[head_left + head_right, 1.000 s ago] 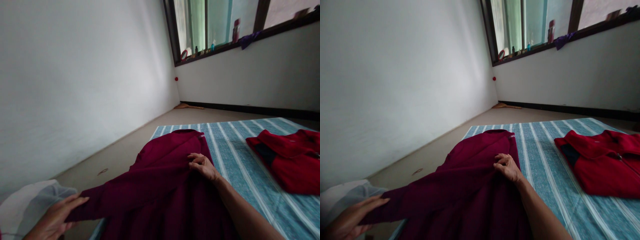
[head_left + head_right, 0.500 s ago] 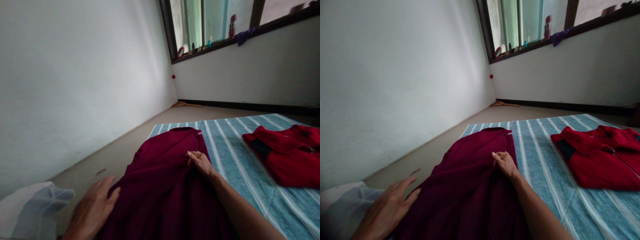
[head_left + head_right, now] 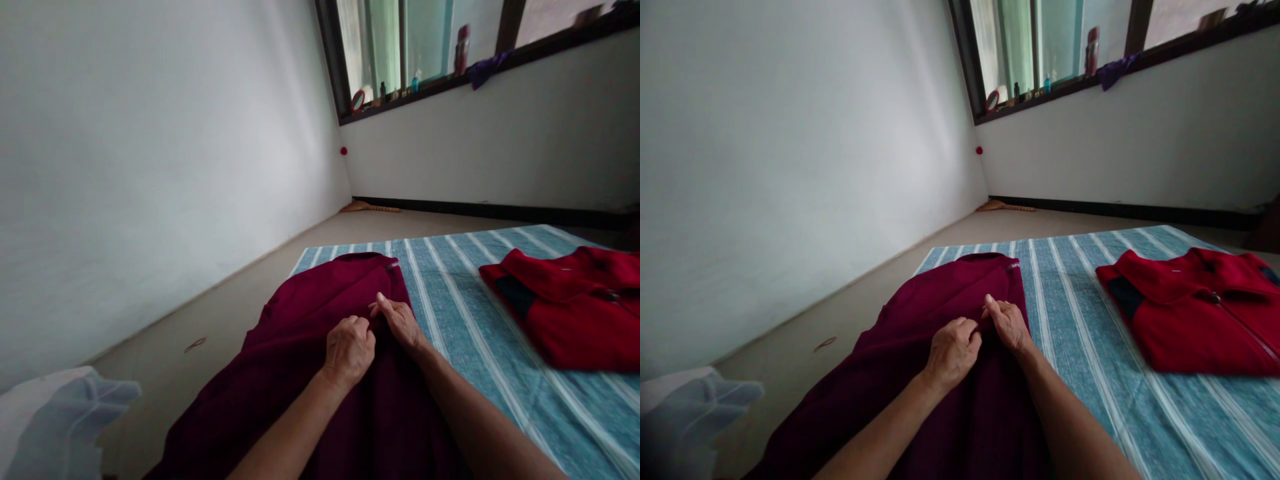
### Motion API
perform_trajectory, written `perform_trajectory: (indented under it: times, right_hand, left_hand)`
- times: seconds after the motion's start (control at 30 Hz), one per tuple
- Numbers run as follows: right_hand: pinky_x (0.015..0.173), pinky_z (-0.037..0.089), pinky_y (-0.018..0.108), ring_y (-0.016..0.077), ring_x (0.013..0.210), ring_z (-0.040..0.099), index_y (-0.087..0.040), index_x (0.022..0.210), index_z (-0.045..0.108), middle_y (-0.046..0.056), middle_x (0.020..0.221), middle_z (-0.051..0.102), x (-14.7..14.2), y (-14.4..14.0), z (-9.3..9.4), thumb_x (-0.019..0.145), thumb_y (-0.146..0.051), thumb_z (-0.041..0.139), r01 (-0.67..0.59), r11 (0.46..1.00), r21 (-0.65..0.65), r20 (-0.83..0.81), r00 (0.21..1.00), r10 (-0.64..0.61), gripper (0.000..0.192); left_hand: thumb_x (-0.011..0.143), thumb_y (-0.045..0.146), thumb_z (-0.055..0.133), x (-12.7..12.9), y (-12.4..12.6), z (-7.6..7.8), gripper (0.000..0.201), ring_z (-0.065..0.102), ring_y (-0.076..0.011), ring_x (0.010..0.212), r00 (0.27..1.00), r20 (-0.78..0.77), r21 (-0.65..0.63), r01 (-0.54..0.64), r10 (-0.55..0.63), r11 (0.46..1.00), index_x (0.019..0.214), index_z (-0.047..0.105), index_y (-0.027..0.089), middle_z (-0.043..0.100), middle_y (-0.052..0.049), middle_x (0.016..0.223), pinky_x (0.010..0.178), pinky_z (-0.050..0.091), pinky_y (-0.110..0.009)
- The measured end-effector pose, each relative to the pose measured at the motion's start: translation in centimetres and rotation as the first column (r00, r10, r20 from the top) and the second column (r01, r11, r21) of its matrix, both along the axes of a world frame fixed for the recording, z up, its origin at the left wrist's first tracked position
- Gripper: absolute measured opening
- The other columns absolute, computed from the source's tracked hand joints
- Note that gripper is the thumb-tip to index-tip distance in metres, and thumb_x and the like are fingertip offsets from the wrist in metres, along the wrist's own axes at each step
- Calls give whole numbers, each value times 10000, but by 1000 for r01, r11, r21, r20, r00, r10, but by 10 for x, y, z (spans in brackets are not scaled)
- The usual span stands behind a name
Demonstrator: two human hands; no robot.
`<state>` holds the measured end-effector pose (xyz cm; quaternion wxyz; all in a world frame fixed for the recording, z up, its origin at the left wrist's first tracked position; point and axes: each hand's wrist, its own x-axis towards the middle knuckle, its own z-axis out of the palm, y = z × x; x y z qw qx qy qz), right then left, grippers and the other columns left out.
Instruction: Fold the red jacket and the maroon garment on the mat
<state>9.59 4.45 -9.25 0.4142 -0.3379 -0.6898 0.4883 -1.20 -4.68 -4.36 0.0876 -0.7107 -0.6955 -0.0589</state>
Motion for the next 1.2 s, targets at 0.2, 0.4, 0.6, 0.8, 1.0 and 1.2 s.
perform_trajectory:
  times: [0.2, 0.4, 0.6, 0.8, 1.0, 1.2]
  right_hand:
    - [884, 428, 319, 218, 874, 627, -185, 652, 665, 68, 819, 690, -1, 1, -4, 869, -651, 295, 43, 999, 6, -4, 999, -43, 633]
    - [881, 431, 338, 204, 820, 630, -191, 724, 688, 47, 806, 690, -3, -1, -7, 878, -572, 361, 20, 994, 111, 84, 996, -29, 525]
    - [954, 379, 375, 245, 1052, 564, -205, 858, 710, 77, 1025, 671, -6, -2, -15, 765, -367, 575, -22, 959, 284, 224, 974, -44, 230]
    - [976, 360, 407, 262, 1082, 542, -174, 953, 700, 109, 1120, 633, -7, 0, -25, 739, -298, 606, -54, 923, 380, 325, 942, -78, 265]
    - [960, 378, 402, 264, 1076, 541, -167, 968, 693, 112, 1135, 626, -7, 0, -30, 750, -277, 601, -82, 894, 441, 371, 923, -98, 260]
    - [955, 384, 415, 276, 1074, 539, -136, 987, 683, 127, 1125, 627, -6, -1, -33, 780, -290, 577, -99, 871, 482, 387, 916, -110, 279]
  left_hand:
    - [834, 120, 459, 9, -7, -11, 144, 566, -216, 798, 993, -80, -11, 90, -90, 996, 776, 578, 178, 595, -60, 792, 686, 462, -318]
    - [842, 93, 422, 16, -13, -21, 184, 579, -219, 806, 992, -88, -81, 87, -94, 993, 816, 586, 173, 598, -70, 812, 650, 483, -317]
    - [854, 174, 462, 14, -27, -21, 121, 570, -207, 793, 997, -39, -22, 71, -71, 997, 814, 575, 184, 589, -53, 835, 694, 490, -321]
    - [865, 249, 505, -31, -71, -4, 111, 560, -189, 791, 998, -22, -68, 50, -52, 996, 785, 559, 195, 581, -38, 832, 749, 473, -305]
    - [868, 294, 482, -103, -135, 13, 149, 583, -166, 774, 995, -17, -134, -104, 103, 985, 827, 596, 208, 585, -23, 817, 693, 464, -254]
    - [854, 483, 426, -161, -177, 20, 328, 607, -188, 779, 949, 93, -43, -298, 301, 953, 786, 623, 228, 618, -32, 819, 746, 460, -292]
